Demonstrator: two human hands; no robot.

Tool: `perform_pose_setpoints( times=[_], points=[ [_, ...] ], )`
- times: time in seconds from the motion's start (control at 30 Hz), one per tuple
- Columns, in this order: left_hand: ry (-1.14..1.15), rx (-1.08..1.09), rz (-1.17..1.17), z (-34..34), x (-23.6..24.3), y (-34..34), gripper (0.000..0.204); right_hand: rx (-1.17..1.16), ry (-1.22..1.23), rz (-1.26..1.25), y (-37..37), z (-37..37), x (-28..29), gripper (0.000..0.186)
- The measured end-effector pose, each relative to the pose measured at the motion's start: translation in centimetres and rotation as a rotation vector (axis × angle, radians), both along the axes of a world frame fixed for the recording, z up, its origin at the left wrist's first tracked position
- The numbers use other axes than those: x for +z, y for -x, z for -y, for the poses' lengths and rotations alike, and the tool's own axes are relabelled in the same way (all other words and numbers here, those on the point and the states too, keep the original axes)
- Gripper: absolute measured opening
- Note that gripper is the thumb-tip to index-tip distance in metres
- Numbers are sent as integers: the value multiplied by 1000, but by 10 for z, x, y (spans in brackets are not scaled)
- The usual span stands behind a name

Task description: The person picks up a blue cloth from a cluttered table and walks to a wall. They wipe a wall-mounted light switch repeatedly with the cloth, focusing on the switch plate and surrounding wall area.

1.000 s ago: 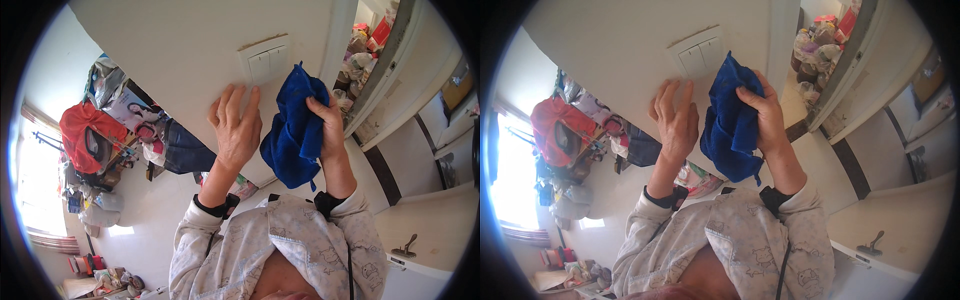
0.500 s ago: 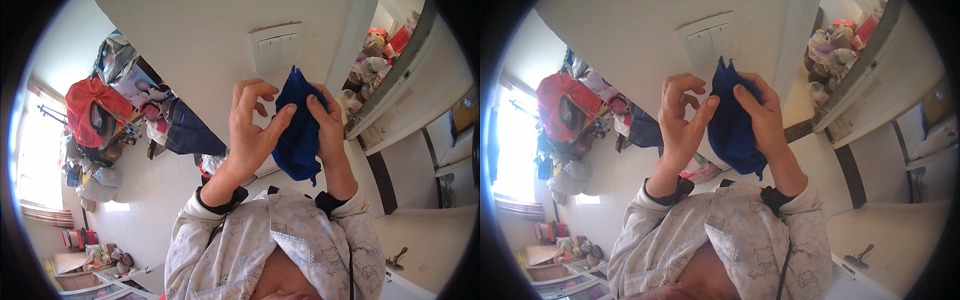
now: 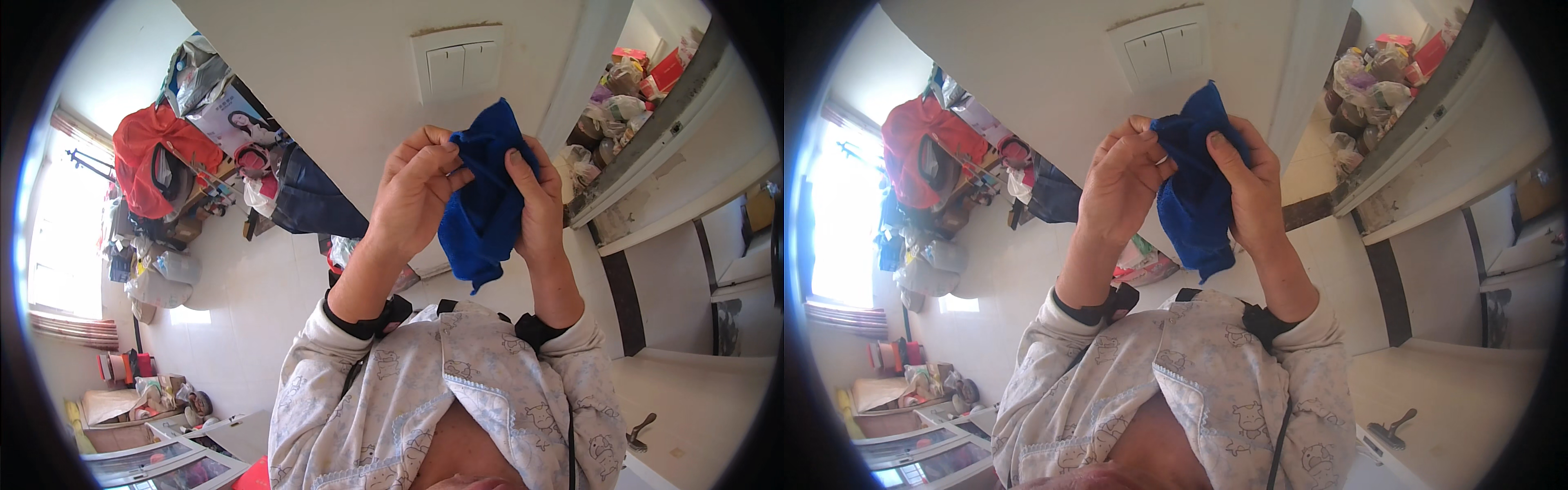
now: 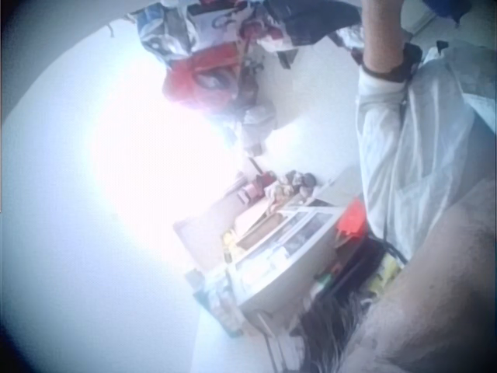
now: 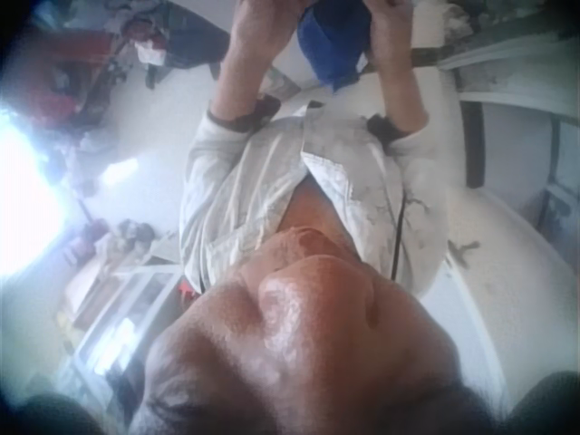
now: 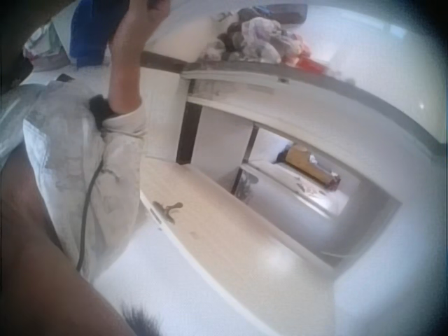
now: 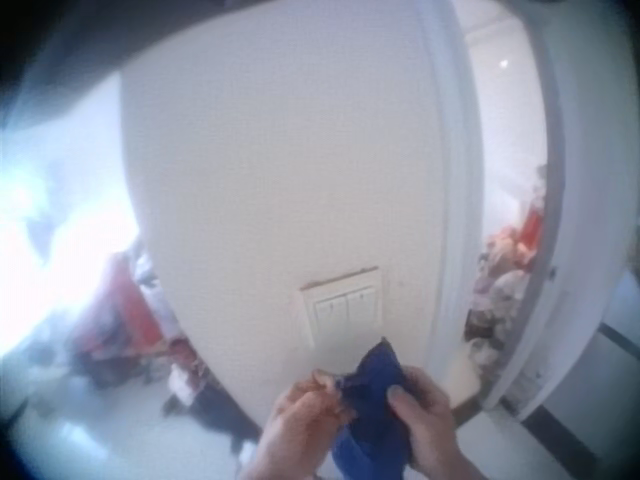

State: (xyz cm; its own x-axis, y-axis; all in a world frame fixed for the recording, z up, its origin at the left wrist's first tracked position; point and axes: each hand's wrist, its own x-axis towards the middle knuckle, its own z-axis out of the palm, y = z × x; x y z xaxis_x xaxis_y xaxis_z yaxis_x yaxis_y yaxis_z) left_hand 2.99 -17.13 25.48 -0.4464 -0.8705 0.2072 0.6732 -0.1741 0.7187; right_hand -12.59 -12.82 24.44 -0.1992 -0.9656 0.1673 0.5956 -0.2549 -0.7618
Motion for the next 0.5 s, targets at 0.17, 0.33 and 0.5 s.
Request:
perform_pose_setpoints(
  times=[0.17,0.33,0.5],
  points=[
    [-93,33,-36,-5,0,5,8,72,-5,-290,8,-1,-8,24],
    [57,222,274,-4,-1,7,5,277,-28,38,16,-5,-12,23],
    [702,743,828,-9,-9,21,10,246,-49,185,3,-5,-9,25]
  ],
)
